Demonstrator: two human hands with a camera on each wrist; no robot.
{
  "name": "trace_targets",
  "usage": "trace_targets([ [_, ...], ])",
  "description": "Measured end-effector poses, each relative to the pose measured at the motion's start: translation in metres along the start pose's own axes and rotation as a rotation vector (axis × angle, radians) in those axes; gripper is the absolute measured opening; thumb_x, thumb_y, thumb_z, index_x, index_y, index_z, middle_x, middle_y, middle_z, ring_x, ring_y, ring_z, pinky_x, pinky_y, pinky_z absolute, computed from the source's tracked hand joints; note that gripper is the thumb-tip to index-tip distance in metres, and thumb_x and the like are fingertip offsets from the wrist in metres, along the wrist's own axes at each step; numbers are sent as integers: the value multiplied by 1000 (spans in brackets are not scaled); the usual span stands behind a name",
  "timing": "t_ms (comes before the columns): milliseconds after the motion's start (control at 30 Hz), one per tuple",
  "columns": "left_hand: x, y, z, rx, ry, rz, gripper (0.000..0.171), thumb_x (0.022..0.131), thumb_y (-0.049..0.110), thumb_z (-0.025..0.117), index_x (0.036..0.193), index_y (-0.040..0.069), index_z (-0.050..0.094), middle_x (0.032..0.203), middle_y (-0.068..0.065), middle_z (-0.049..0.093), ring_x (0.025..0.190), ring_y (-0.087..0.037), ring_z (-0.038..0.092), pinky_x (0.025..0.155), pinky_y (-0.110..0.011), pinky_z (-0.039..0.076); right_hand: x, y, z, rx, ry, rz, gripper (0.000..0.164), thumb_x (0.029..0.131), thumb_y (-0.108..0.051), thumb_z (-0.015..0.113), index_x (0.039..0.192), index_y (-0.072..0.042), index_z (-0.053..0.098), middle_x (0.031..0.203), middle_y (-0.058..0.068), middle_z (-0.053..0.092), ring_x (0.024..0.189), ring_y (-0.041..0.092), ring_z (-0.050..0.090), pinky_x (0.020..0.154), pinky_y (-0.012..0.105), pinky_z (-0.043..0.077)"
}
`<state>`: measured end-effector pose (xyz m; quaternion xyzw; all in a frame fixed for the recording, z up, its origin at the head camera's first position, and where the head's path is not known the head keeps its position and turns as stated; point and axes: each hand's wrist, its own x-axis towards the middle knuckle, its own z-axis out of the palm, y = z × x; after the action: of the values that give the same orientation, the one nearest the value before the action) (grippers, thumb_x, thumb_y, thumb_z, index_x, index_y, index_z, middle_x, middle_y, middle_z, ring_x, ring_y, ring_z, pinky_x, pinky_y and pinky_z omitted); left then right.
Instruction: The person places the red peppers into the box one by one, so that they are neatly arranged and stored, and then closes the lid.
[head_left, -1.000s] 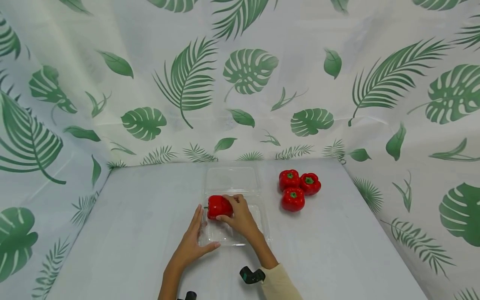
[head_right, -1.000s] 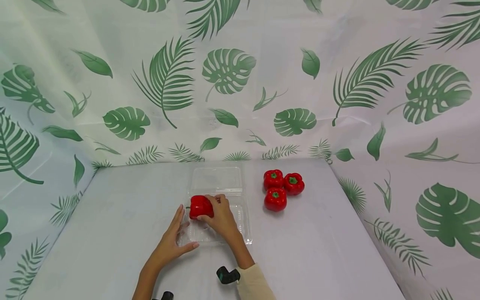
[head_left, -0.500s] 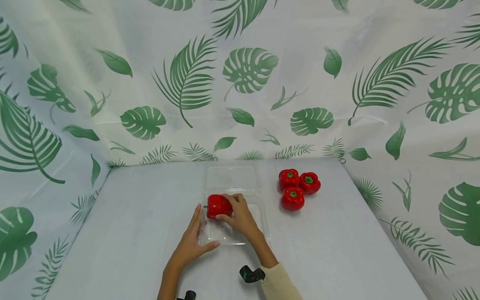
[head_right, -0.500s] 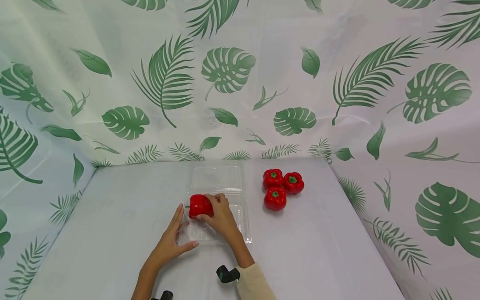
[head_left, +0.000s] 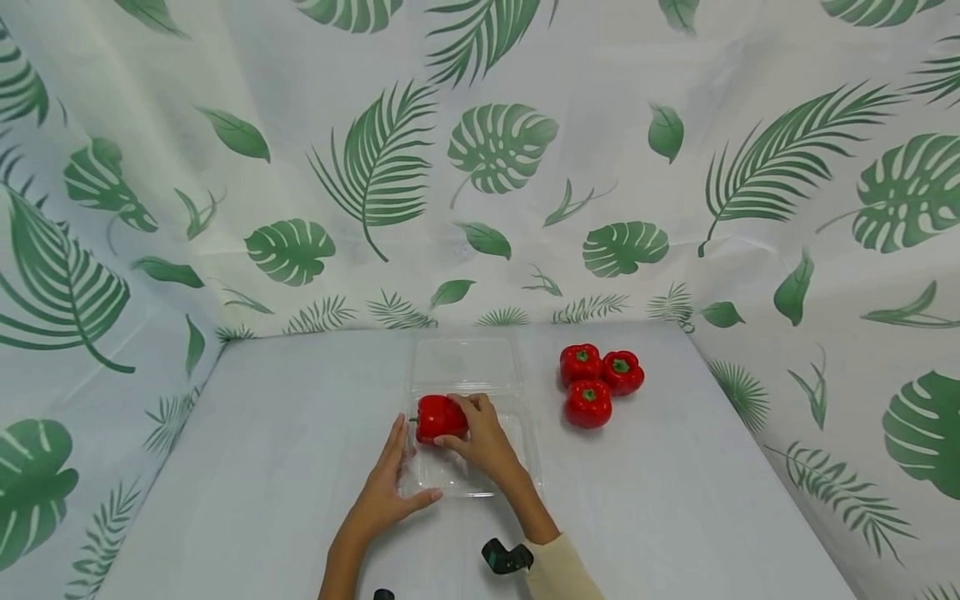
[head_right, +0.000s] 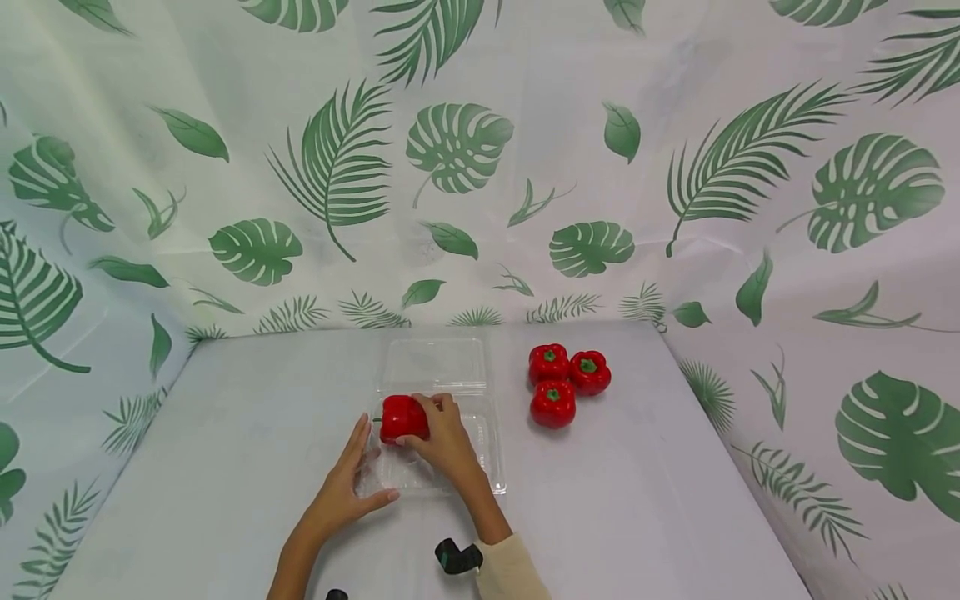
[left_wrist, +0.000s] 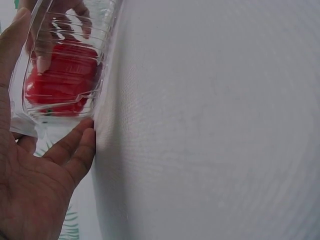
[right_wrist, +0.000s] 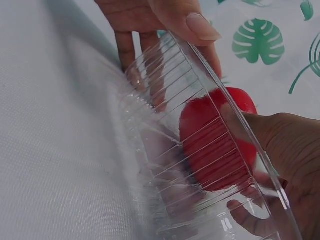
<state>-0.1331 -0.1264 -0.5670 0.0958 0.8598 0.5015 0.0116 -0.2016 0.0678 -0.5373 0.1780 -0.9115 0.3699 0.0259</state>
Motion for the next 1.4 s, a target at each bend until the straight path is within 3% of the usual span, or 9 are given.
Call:
trace_targets([
  [367, -1, -1, 0, 8, 10, 18, 112, 73, 42, 84, 158, 15, 15, 166, 4, 7, 143, -34, 35, 106, -52, 41, -1, -1, -1, -3, 16, -14, 73, 80, -34, 80, 142, -12, 48, 129, 15, 51, 118, 29, 54, 99, 46, 54],
  [633, 1, -1, 2, -10, 6, 0, 112, 74, 40, 83, 158, 18, 13, 166, 6, 6, 138, -34, 45, 106, -52, 41, -2, -1, -10, -55, 48, 12, 75, 79, -35, 81, 143, -16, 48, 130, 14, 50, 118, 29, 53, 96, 48, 55],
  [833, 0, -3, 2, -4, 8, 5, 112, 73, 41, 83, 158, 17, 13, 166, 3, 7, 138, -36, 45, 105, -52, 43, -4, 1, -24, -31, 112, 50, 70, 82, -35, 79, 143, -18, 48, 132, 13, 49, 122, 30, 52, 97, 50, 54],
  [1100, 0, -1, 1, 5, -2, -31, 115, 73, 42, 84, 159, 21, 10, 166, 7, 4, 141, -33, 42, 108, -50, 40, -8, 15, -54, 22, 320, -6, 61, 85, -26, 77, 140, -19, 51, 131, 11, 51, 124, 25, 49, 104, 48, 50],
  [1400, 0, -1, 2, -4, -3, -42, 115, 73, 43, 84, 159, 20, 11, 166, 7, 4, 140, -32, 43, 108, -49, 39, -13, 41, -81, 45, 760, -56, 60, 80, -13, 79, 134, -9, 53, 132, 15, 50, 129, 25, 42, 101, 52, 50],
])
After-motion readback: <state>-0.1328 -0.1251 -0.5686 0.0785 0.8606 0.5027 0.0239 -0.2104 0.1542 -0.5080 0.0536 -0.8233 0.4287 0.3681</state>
